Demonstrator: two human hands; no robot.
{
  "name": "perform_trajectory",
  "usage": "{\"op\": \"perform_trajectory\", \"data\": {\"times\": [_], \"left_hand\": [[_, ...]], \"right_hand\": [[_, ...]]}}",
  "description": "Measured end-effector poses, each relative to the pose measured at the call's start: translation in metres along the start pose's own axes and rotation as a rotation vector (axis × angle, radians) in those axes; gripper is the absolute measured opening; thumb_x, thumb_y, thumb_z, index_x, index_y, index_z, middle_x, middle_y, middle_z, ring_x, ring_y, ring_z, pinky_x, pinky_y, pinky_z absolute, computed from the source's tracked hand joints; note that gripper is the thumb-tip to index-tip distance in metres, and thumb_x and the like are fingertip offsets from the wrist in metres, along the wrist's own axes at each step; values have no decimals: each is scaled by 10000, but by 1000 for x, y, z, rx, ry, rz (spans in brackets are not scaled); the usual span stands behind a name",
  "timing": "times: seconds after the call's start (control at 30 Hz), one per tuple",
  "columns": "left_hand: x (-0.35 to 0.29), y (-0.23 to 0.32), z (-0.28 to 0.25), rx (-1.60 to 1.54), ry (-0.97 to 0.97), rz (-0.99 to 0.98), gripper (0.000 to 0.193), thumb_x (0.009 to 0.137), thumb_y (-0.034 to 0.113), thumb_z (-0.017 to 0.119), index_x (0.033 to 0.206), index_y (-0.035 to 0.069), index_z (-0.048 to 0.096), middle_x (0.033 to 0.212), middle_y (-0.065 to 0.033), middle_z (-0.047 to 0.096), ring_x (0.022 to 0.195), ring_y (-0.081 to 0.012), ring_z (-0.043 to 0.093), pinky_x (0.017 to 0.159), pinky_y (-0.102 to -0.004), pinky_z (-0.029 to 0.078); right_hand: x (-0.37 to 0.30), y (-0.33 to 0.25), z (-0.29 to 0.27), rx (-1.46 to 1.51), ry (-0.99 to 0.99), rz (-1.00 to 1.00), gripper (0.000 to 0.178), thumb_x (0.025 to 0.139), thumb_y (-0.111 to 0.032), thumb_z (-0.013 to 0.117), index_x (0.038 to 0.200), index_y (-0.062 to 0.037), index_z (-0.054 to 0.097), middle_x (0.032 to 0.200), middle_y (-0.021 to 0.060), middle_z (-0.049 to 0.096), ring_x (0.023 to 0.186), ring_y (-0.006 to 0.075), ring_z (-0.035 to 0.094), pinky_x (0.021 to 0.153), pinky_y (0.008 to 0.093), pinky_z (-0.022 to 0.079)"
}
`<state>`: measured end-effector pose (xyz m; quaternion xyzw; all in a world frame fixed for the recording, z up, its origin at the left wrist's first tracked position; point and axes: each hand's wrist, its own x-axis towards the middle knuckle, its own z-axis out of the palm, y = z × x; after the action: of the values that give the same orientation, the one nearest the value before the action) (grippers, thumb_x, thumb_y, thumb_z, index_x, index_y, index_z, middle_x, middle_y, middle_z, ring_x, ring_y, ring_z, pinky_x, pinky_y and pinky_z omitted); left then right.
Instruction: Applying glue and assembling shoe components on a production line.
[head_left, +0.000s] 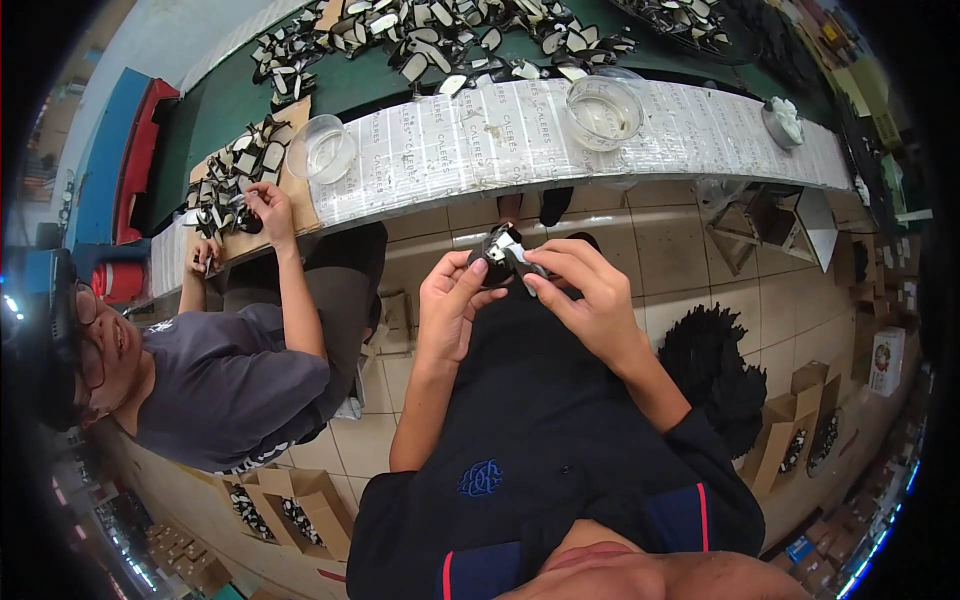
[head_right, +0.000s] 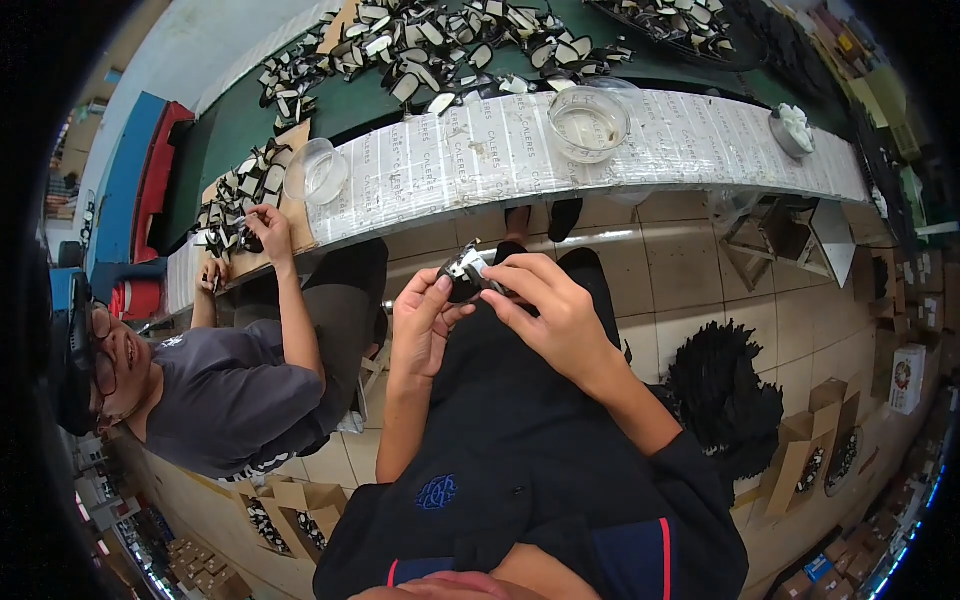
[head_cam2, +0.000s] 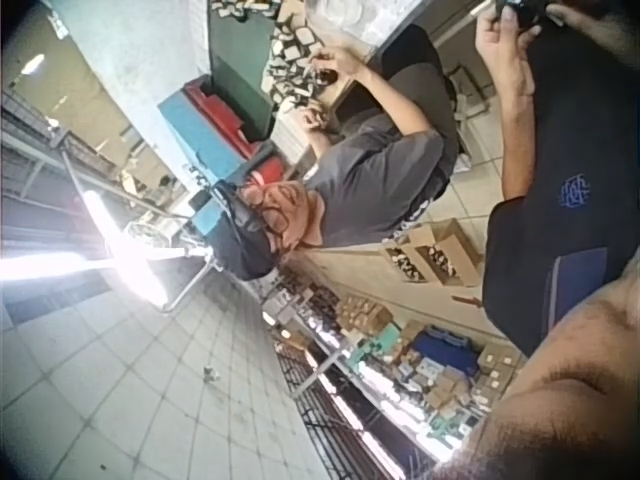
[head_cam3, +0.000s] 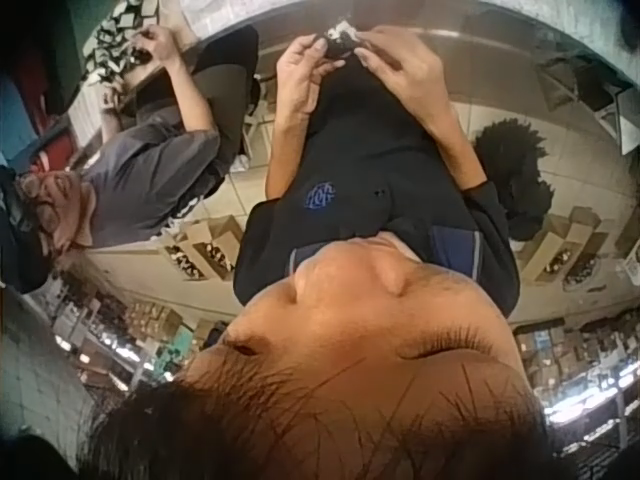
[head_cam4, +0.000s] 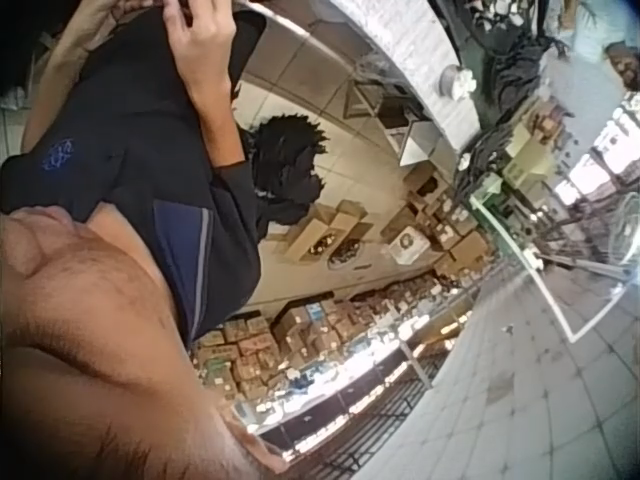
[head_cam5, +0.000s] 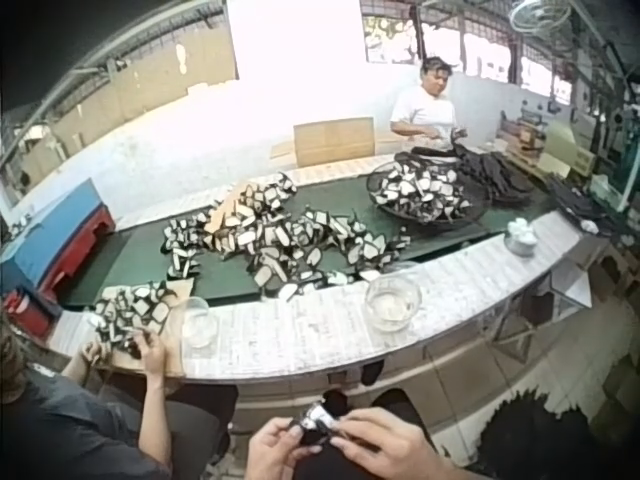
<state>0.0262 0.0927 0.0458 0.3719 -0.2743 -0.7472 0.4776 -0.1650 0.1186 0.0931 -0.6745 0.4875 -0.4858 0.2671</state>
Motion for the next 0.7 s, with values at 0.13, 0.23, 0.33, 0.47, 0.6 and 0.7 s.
{"op": "perform_trajectory", "data": {"times": [0.13, 0.23, 0.33, 0.47, 0.6, 0.7], "left_hand": [[-2, 0, -3, 9, 28, -11, 205, 967, 155, 626, 1096, -1, 590, 1019, -124, 696, 895, -197, 704, 747, -300, 591], [-3, 0, -7, -4, 37, -17, 204, 971, 161, 620, 1093, 0, 591, 1021, -127, 696, 893, -198, 705, 743, -295, 592], [-4, 3, -10, -12, 33, -20, 203, 980, 173, 607, 1092, 5, 592, 1022, -125, 696, 893, -198, 704, 746, -293, 587], [0, 1, -9, -26, 3, -27, 205, 992, 186, 587, 1102, 13, 594, 1036, -118, 689, 892, -199, 699, 762, -291, 570], [8, 9, -19, -6, 143, 83, 182, 982, 128, 588, 1116, 4, 588, 1070, -122, 657, 945, -240, 684, 788, -309, 579], [26, 47, -3, 166, 345, 529, 171, 972, 75, 590, 1111, -19, 555, 1084, -119, 614, 955, -218, 660, 796, -342, 595]], "right_hand": [[-3, 6, -3, -160, 73, -50, 253, 837, -11, 737, 1086, -14, 697, 1058, 111, 647, 814, 172, 674, 660, 273, 595], [-2, 8, -7, -196, 123, -49, 250, 836, -8, 737, 1083, -12, 696, 1054, 113, 649, 809, 176, 673, 662, 274, 588], [1, 6, -10, -181, 191, -42, 238, 841, 0, 731, 1077, -8, 699, 1048, 113, 653, 804, 163, 668, 658, 260, 577], [-8, 16, -25, -73, 282, 68, 213, 856, -29, 726, 1066, -13, 696, 1019, 112, 650, 800, 168, 655, 657, 267, 579], [-27, 43, -36, 50, 265, 269, 197, 874, -48, 714, 1067, -9, 702, 1010, 96, 652, 823, 138, 654, 654, 249, 569], [-53, 61, -49, 72, 272, 376, 184, 885, -67, 706, 1061, -16, 706, 994, 80, 661, 830, 127, 656, 659, 247, 561]]}}
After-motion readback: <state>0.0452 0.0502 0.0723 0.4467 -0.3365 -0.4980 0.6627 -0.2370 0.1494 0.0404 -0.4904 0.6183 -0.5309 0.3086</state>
